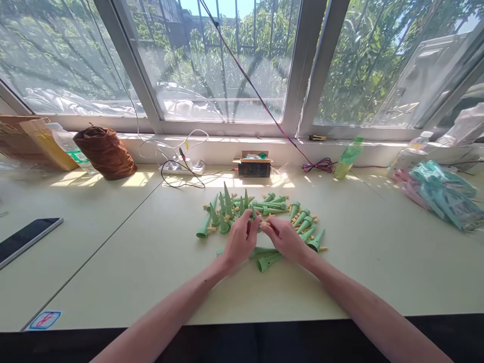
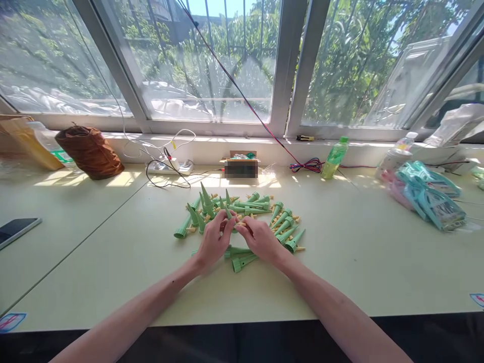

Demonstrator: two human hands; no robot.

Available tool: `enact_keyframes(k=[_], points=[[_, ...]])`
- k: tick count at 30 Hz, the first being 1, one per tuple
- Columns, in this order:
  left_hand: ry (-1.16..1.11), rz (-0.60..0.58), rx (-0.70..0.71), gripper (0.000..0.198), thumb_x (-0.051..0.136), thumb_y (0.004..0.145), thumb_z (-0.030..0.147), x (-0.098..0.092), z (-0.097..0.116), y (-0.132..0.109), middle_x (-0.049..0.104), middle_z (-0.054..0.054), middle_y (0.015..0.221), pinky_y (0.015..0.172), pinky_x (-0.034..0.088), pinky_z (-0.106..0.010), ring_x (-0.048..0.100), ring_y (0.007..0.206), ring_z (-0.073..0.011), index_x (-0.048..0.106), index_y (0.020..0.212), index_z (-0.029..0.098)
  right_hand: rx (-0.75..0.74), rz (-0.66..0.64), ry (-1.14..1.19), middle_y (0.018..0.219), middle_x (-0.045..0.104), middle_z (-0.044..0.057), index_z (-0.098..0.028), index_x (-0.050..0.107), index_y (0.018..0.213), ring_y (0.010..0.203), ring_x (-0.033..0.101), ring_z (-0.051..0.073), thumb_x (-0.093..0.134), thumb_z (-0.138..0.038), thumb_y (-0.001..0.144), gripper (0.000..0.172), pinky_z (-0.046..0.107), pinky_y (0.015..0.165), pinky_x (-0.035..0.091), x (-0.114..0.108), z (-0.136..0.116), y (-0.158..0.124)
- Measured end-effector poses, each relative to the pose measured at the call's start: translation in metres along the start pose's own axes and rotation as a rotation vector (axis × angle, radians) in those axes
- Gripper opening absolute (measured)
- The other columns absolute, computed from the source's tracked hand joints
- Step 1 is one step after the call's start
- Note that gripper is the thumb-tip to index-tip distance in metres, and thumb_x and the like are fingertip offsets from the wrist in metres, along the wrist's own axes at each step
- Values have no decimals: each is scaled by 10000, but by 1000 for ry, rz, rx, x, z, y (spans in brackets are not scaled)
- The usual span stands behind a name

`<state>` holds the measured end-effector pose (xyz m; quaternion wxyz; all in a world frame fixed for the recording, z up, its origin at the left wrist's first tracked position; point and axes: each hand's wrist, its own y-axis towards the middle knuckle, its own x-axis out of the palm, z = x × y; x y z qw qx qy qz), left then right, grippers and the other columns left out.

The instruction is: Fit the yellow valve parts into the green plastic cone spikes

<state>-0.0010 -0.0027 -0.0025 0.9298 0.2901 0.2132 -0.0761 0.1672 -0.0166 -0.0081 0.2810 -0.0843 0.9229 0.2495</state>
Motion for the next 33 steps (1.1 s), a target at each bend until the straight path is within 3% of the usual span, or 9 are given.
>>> enact_keyframes(k=[8, 13, 19, 25, 33], points=[[29, -44, 123, 167, 414, 1005, 304, 2, 4, -2, 424, 54, 617, 516, 311, -230, 385, 512, -95, 476, 890, 200, 19, 69, -39, 579, 458, -14, -193, 448, 649, 534, 402, 117, 290, -456, 1041, 498, 260, 546, 293, 1, 3, 0], [49, -33, 143, 118, 475, 977, 271, 4, 4, -3, 404, 61, 599, 497, 303, -223, 387, 501, -90, 467, 882, 202, 43, 109, -66, 527, 443, -13, -186, 466, 597, 489, 381, 108, 301, -473, 1037, 550, 261, 520, 270, 2, 2, 0], [28, -47, 153, 41, 519, 930, 230, 2, 9, -2, 495, 35, 710, 499, 364, -206, 449, 528, -78, 505, 943, 194, 32, 153, -67, 509, 412, -17, -184, 417, 556, 487, 297, 97, 312, -462, 1037, 565, 264, 497, 222, 3, 3, 2], [-12, -67, 160, 139, 528, 907, 194, 3, 9, -3, 584, -42, 999, 547, 456, -216, 518, 579, -66, 530, 1046, 194, 33, 212, -69, 491, 308, -33, -207, 288, 552, 482, 243, 100, 301, -502, 1028, 559, 288, 475, 185, 4, 5, 2], [52, -94, 110, 134, 550, 917, 227, 5, 7, -4, 599, -42, 990, 572, 462, -241, 532, 636, -95, 544, 1048, 198, 58, 230, -35, 478, 373, -23, -200, 349, 545, 464, 317, 101, 290, -504, 1032, 577, 285, 482, 233, 4, 5, 1]])
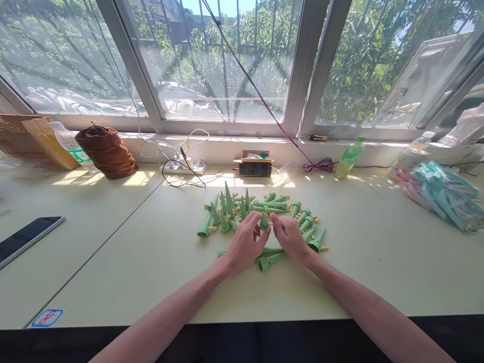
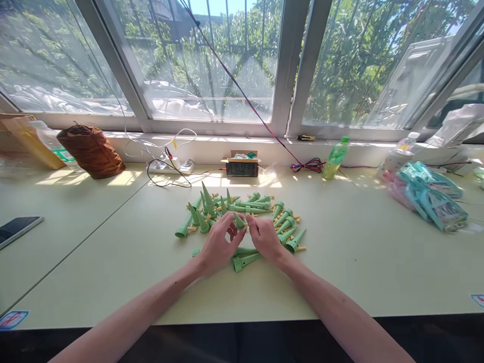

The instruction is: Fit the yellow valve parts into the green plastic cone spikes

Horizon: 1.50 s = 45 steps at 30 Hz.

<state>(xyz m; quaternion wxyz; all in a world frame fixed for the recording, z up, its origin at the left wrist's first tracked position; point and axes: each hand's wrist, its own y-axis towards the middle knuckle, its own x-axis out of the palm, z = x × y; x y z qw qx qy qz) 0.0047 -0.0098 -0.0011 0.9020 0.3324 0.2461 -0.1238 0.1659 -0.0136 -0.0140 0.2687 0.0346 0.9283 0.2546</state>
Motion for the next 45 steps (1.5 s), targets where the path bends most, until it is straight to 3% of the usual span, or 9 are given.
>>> enact_keyframes(k=[8, 16, 29, 33, 36, 40, 45], points=[[-2, -32, 34, 96, 517, 934, 199, 0, -4, 2, 620, -43, 1033, 539, 442, -221, 508, 588, -70, 566, 1017, 195, 4, -21, 27, 483, 401, -24, -198, 372, 557, 468, 351, 101, 294, -493, 1035, 568, 274, 491, 266, 0, 0, -1], [-21, 10, 11, 104, 504, 951, 217, 1, -5, 1, 610, -48, 1025, 538, 438, -219, 497, 576, -65, 582, 1016, 193, -11, -23, 41, 524, 453, -13, -196, 422, 586, 489, 398, 110, 329, -472, 1031, 531, 267, 509, 294, -1, -4, 0], [-48, -18, 89, 119, 490, 935, 156, 4, -8, -1, 584, -49, 1035, 520, 421, -198, 500, 635, -74, 587, 986, 200, 53, -15, 33, 470, 341, -27, -201, 311, 532, 460, 304, 99, 358, -454, 1012, 545, 285, 479, 231, 1, -3, 1], [-36, -17, 74, 103, 494, 928, 149, 3, -6, 0, 586, -38, 1014, 525, 422, -200, 475, 598, -61, 583, 953, 195, 68, -20, 36, 485, 372, -27, -197, 343, 546, 470, 331, 100, 370, -443, 1011, 527, 277, 485, 247, 0, -5, 1], [-26, -13, 31, 86, 513, 918, 148, 1, -4, 1, 595, -31, 1006, 534, 428, -205, 464, 568, -52, 585, 937, 190, 64, -12, 36, 535, 446, -25, -195, 429, 630, 496, 396, 109, 395, -426, 1010, 445, 258, 498, 295, -3, -9, 1], [-23, 29, -19, 53, 537, 918, 182, 0, -5, 3, 604, -25, 974, 531, 421, -213, 458, 557, -55, 590, 922, 190, 46, -11, 102, 672, 573, -12, -190, 548, 928, 517, 482, 113, 459, -402, 993, 238, 233, 491, 357, -7, -15, 1], [-36, 79, -47, 46, 551, 902, 180, 1, -10, 4, 601, -20, 922, 501, 390, -211, 446, 556, -62, 583, 870, 185, -54, -14, 95, 834, 647, 30, -188, 607, 1101, 556, 538, 115, 535, -327, 961, 210, 234, 512, 439, -7, -13, 1]])
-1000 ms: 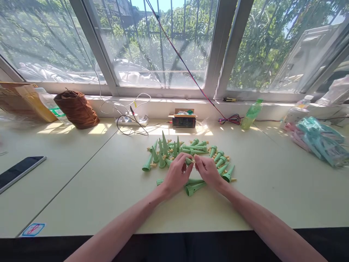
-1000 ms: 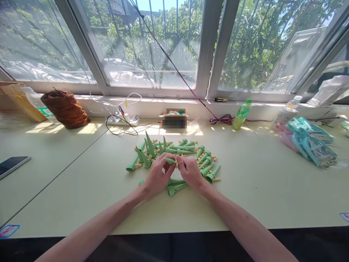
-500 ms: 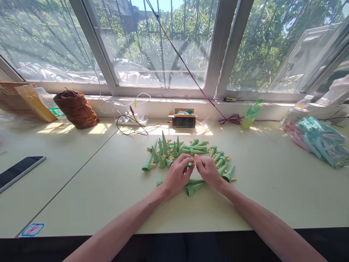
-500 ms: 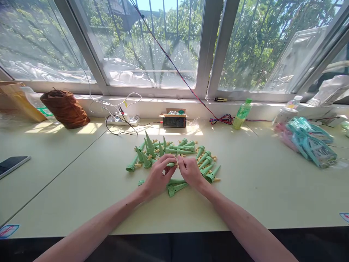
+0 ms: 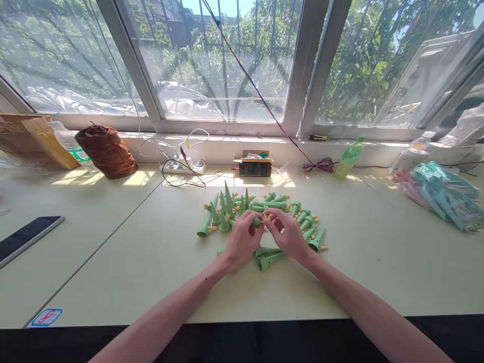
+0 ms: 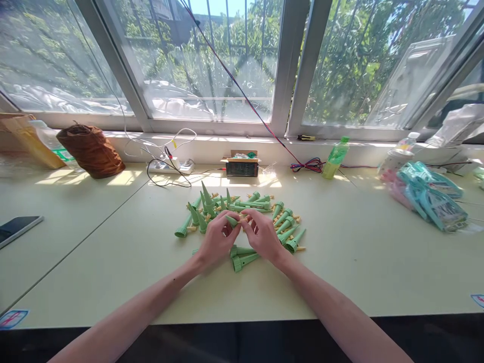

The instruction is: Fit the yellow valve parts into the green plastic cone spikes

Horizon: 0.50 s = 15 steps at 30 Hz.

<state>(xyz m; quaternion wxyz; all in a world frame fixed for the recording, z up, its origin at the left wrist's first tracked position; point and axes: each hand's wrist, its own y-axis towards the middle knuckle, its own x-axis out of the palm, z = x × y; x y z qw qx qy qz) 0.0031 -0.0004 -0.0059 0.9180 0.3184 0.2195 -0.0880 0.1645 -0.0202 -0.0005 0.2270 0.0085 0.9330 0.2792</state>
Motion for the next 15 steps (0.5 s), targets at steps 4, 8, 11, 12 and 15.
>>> enact_keyframes(k=[4, 8, 11, 12, 15], points=[[-8, 13, -21, 47, 552, 886, 158, 1, -1, 0, 601, -17, 919, 505, 398, -213, 459, 562, -66, 588, 882, 188, -57, -16, 1, 939, 688, 53, -207, 652, 1112, 632, 581, 133, 527, -272, 967, 202, 241, 542, 478, 2, 4, -1], [-1, 26, -38, 41, 560, 875, 151, 1, -1, -1, 608, -18, 934, 509, 403, -222, 452, 543, -61, 582, 874, 185, -64, -8, -6, 960, 706, 56, -214, 665, 1123, 666, 602, 147, 530, -259, 970, 209, 248, 547, 484, 2, 6, -1], [9, 36, -41, 40, 562, 866, 145, 1, -2, -1, 614, -18, 943, 510, 403, -224, 450, 534, -57, 576, 869, 182, -73, -3, -12, 997, 717, 61, -213, 671, 1129, 694, 617, 154, 538, -247, 967, 212, 255, 566, 492, 2, 8, -1], [12, 37, -42, 38, 562, 865, 145, 1, -2, -1, 615, -19, 947, 511, 403, -225, 453, 537, -58, 573, 865, 181, -76, -2, -14, 1008, 720, 63, -213, 675, 1128, 702, 622, 155, 541, -243, 966, 212, 256, 572, 495, 3, 9, -1], [13, 32, -42, 31, 564, 870, 159, 1, -3, -1, 620, -25, 955, 518, 408, -227, 465, 555, -65, 563, 846, 178, -80, 6, -18, 1019, 730, 63, -211, 686, 1113, 722, 634, 157, 551, -239, 963, 204, 255, 583, 500, 3, 11, 0]])
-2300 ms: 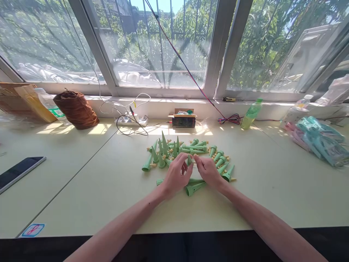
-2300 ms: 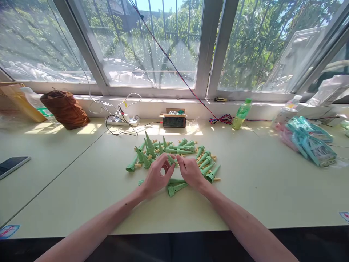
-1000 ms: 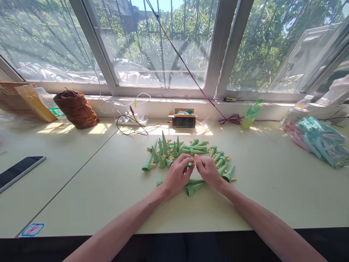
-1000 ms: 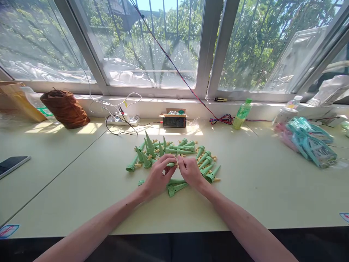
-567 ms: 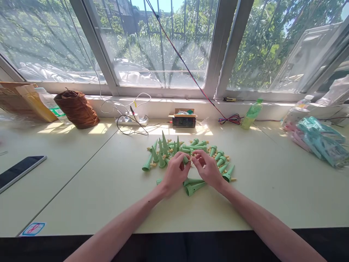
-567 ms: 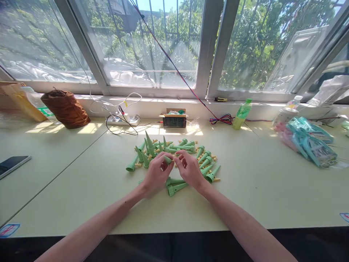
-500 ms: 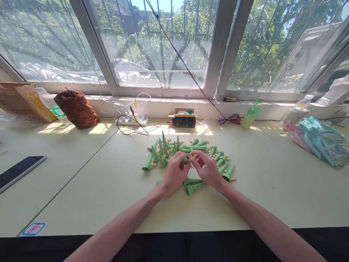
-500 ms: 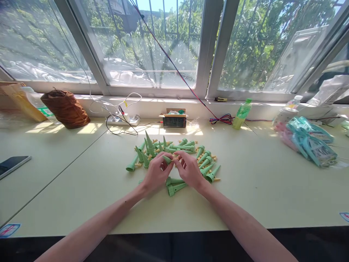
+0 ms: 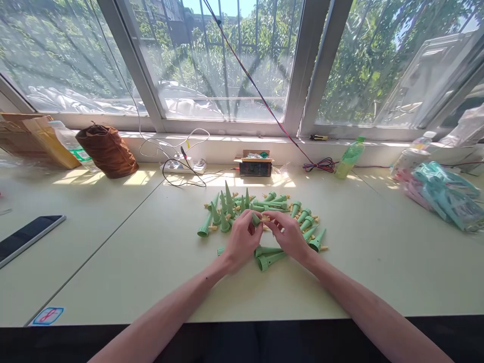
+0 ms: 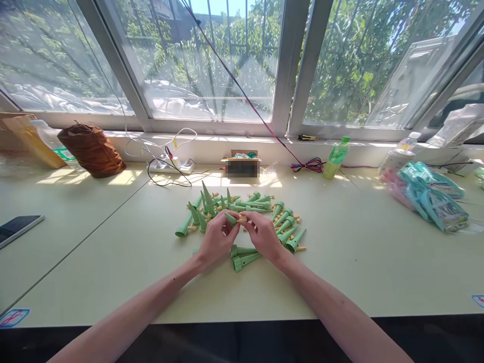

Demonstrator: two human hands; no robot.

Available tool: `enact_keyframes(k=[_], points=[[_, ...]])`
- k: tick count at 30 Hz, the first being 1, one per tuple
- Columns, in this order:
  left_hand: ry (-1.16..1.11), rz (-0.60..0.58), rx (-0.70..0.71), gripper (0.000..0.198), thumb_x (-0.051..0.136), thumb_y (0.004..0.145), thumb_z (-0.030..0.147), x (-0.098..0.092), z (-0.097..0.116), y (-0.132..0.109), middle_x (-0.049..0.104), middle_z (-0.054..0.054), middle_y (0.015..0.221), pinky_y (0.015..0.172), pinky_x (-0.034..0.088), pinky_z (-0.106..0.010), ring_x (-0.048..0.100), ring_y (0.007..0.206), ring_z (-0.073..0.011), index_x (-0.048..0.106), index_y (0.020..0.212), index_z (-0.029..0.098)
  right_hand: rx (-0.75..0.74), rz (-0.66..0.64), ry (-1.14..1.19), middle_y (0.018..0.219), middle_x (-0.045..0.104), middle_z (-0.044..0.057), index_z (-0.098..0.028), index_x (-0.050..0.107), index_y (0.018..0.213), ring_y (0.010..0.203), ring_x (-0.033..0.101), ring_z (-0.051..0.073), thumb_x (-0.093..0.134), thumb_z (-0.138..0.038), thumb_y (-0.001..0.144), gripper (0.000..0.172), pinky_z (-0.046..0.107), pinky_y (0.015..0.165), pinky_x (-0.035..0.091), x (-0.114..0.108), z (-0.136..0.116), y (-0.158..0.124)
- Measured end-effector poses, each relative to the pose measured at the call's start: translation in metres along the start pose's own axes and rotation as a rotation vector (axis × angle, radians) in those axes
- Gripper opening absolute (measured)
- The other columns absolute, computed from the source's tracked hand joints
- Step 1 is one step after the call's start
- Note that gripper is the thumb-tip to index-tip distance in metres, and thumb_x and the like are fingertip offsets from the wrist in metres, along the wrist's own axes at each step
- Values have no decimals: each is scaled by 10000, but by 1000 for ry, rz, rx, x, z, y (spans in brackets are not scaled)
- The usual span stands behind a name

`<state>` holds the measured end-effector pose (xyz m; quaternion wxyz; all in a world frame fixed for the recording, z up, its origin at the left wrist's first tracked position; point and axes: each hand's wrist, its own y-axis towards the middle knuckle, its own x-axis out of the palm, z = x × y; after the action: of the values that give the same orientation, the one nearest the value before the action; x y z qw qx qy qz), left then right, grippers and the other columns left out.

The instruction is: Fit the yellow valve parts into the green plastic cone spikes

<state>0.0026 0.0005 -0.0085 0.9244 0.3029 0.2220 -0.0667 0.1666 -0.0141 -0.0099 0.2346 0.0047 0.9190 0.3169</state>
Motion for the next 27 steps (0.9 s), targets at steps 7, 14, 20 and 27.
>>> enact_keyframes(k=[7, 14, 20, 27], points=[[8, -7, 0, 11, 572, 872, 171, 0, 0, -1, 624, -29, 943, 517, 409, -234, 471, 568, -75, 573, 864, 179, -8, 0, -3, 932, 740, 60, -200, 708, 1062, 722, 634, 168, 568, -250, 957, 181, 260, 596, 494, 0, 1, 2], [12, -30, 37, 27, 556, 881, 166, -2, 3, -1, 620, -33, 984, 525, 416, -235, 456, 563, -69, 558, 862, 185, -11, -18, -33, 748, 686, 33, -176, 698, 956, 626, 576, 158, 544, -265, 965, 177, 263, 593, 459, -1, 0, 2], [18, -30, 59, 41, 550, 876, 148, -2, 4, -1, 607, -29, 977, 520, 416, -232, 456, 553, -64, 554, 881, 189, 3, -29, -46, 733, 662, 22, -184, 668, 901, 642, 579, 155, 516, -274, 979, 193, 251, 620, 445, 0, 2, 1], [12, -29, 62, 31, 551, 887, 166, -1, 4, -2, 599, -26, 969, 522, 414, -235, 454, 551, -65, 546, 872, 192, 9, -18, -78, 733, 642, 21, -186, 636, 885, 636, 550, 151, 501, -323, 992, 219, 247, 609, 428, 0, 2, -1]])
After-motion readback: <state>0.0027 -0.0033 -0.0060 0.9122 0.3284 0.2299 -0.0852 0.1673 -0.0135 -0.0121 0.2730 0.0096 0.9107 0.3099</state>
